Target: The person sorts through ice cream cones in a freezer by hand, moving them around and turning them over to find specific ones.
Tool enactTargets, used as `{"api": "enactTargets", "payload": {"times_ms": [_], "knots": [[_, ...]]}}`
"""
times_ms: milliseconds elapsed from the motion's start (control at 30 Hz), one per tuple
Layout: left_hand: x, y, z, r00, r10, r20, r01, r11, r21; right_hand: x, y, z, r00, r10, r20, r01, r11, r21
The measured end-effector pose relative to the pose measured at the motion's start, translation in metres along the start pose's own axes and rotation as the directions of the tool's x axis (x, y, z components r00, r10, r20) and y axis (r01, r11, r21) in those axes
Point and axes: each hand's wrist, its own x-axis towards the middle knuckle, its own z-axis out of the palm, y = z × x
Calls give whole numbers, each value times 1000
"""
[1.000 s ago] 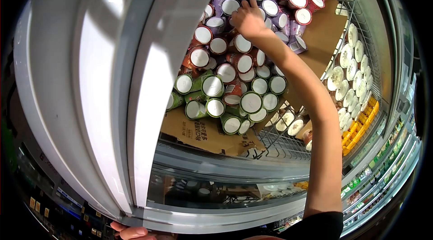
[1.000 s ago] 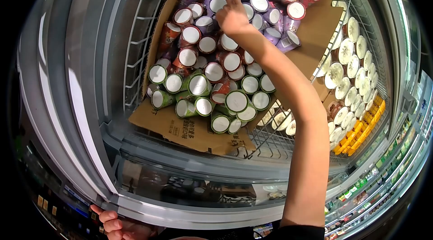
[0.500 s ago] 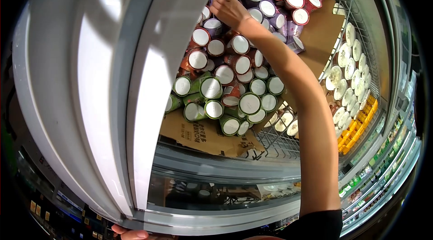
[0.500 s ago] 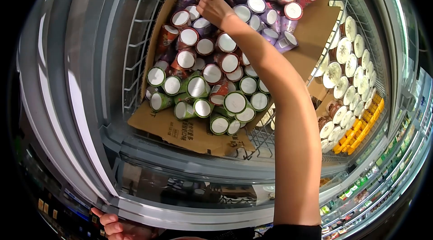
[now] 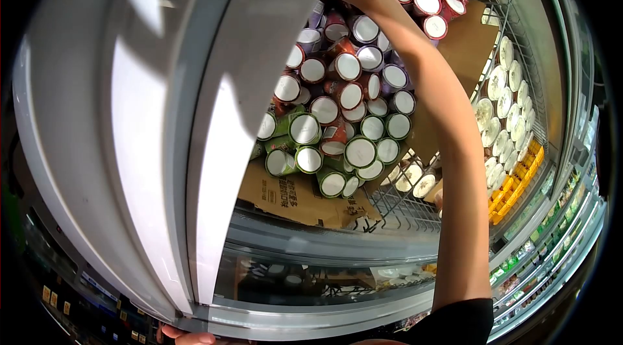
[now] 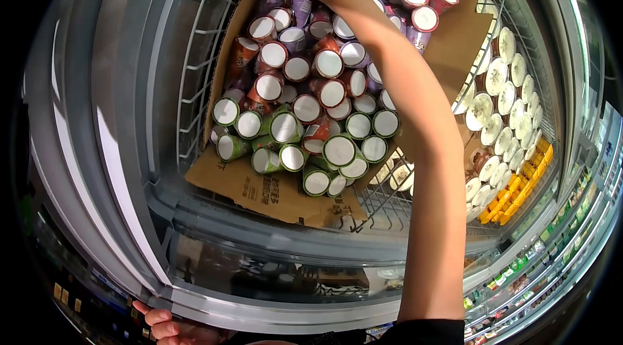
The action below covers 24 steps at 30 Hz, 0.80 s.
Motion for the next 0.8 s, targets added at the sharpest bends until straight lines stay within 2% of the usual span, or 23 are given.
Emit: {"api": "enactTargets", "payload": {"times_ms": [100, 133, 233, 267, 367, 433, 467, 500, 567, 667, 767, 800], "knots": [[-1, 3, 0, 1000, -2, -12, 2, 1000, -5, 2, 2, 37, 994, -70, -81, 65, 996, -60], [-1, 4, 0, 1000, -5, -17, 5, 1000, -6, 6, 1, 51, 997, -27, -66, 25, 999, -24], [-1, 3, 0, 999, -13, -33, 13, 1000, 0, 3, 7, 70, 992, -32, -125, 47, 992, 114], [-1, 3, 0, 999, -18, -36, 18, 1000, 0, -3, 9, 75, 995, -13, -96, 33, 977, 211], [-2, 6, 4, 997, -34, -69, 33, 999, -11, -31, -2, 65, 952, -70, 298, 80, 997, -19], [-2, 6, 3, 998, -30, -55, 29, 999, -17, -53, -5, 75, 868, -255, 425, 361, 913, -190], [-3, 5, -1, 999, -24, -32, 24, 1000, -14, -58, -8, 73, 797, -293, 529, 467, 854, -230], [-3, 5, -4, 1000, -17, -9, 17, 1000, -10, -61, -10, 76, 778, -298, 553, 495, 833, -248], [-3, 3, -7, 1000, -2, 3, 2, 1000, 0, -65, -13, 90, 851, -294, 435, 445, 844, -299], [-4, 2, -5, 1000, 6, -22, -6, 1000, -7, -65, -11, 97, 816, -323, 480, 489, 829, -273], [-6, 1, -3, 997, 30, -65, -31, 999, -21, -64, -13, 100, 794, -346, 499, 544, 771, -331], [-7, 0, -2, 996, 43, -78, -45, 999, -29, -64, -12, 103, 808, -395, 438, 556, 757, -344]]}}
